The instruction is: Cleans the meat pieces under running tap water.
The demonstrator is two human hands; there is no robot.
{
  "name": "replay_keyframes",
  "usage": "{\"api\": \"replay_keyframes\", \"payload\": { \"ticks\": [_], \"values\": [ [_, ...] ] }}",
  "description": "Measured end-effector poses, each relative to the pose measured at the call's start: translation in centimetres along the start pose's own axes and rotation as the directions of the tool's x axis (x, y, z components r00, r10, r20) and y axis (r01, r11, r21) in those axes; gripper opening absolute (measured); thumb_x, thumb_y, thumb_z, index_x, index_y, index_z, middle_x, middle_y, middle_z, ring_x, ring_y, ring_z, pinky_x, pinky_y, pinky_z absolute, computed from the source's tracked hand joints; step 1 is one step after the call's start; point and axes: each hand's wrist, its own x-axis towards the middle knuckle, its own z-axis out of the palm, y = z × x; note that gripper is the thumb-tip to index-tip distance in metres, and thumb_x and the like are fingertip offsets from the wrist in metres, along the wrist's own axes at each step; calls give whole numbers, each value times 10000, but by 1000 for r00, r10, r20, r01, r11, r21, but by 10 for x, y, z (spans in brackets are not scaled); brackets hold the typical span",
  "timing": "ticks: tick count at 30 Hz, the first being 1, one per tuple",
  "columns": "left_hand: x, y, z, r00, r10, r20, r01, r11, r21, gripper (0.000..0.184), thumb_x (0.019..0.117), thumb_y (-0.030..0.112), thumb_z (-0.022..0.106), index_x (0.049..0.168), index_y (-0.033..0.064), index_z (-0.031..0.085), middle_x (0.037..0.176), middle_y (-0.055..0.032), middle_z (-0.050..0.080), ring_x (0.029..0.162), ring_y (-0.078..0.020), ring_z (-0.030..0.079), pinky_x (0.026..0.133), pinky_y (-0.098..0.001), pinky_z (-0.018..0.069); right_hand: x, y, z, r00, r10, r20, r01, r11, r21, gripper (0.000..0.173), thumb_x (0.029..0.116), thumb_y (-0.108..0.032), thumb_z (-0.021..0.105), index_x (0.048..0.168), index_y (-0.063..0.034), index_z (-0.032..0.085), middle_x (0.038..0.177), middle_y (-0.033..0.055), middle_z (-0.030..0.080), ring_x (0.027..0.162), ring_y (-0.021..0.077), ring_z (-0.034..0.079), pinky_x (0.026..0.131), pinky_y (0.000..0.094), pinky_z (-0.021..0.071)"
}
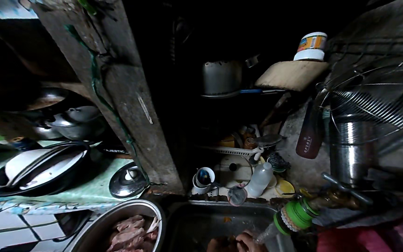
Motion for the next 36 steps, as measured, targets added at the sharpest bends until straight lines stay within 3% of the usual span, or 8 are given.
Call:
{"api": "replay_keyframes", "payload": {
  "ticks": [3, 7, 10, 16, 23, 28, 31, 36],
  "values": [
    [-1, 4, -3, 999, 32, 15, -33, 999, 22, 203, 915, 170, 748, 1034, 6, 733, 891, -84, 742, 803, -165, 718, 798, -372, 608, -3, -8, -3, 999, -25, 26, 27, 995, -95, 330, 1053, -186, 524, 1265, 8, 686, 1323, 227, 641, 1212, 358, 643, 1061, 494, 502],
    [2, 5, -3, 998, 63, 19, -65, 994, 87, 214, 909, 207, 744, 1034, 33, 748, 886, -73, 747, 804, -173, 720, 808, -395, 604, -1, -6, 9, 988, -143, -62, 113, 932, -345, 241, 1011, -68, 526, 1118, 27, 720, 1152, 213, 694, 1028, 350, 718, 884, 484, 601],
    [3, 2, 0, 995, 101, 19, -103, 987, 126, 216, 923, 201, 727, 1038, 19, 746, 890, -91, 745, 801, -189, 719, 803, -414, 603, 0, -10, 7, 987, -161, 18, 153, 890, -429, 229, 977, -20, 545, 1135, 42, 699, 1193, 222, 668, 1054, 356, 706, 860, 483, 606],
    [-2, 7, 4, 993, 120, 24, -122, 983, 140, 245, 927, 224, 731, 1061, 19, 747, 901, -92, 751, 811, -181, 725, 821, -410, 603, 12, 11, 5, 985, 29, -172, -50, 992, -119, 255, 1006, -104, 540, 1102, 50, 719, 1176, 238, 692, 1136, 366, 670, 1022, 488, 522],
    [-10, 16, 6, 999, -3, -48, -15, 927, -374, 146, 914, 24, 716, 1052, -20, 691, 897, -88, 729, 802, -162, 705, 771, -338, 608, 13, 49, 1, 909, 297, -293, -290, 955, 66, 360, 996, -265, 642, 1169, 44, 708, 1176, 239, 702, 1154, 358, 662, 1064, 492, 490],
    [-9, 17, 10, 995, -37, -92, -11, 880, -474, 157, 905, -21, 699, 1057, -40, 670, 900, -110, 723, 804, -183, 707, 770, -356, 612, -2, 3, 0, 939, 103, -329, -29, 974, 223, 320, 975, -140, 650, 1232, 51, 670, 1170, 226, 699, 1086, 326, 689, 997, 480, 542],
    [-7, 14, 11, 991, 8, -132, -66, 893, -445, 161, 879, -28, 726, 1033, -47, 681, 872, -111, 726, 777, -182, 712, 759, -354, 618, -7, -15, 5, 944, 19, -329, -12, 1000, 24, 324, 995, -251, 650, 1197, -6, 717, 1182, 223, 699, 1040, 361, 709, 915, 519, 578],
    [-7, 12, 9, 977, 87, -196, -144, 944, -298, 161, 847, 10, 766, 994, -21, 710, 818, -85, 729, 739, -150, 707, 735, -329, 609, -2, -16, 17, 899, -145, -412, 89, 984, -153, 201, 969, -173, 670, 1079, -32, 761, 1118, 189, 720, 969, 330, 735, 828, 482, 617]
  ]
}}
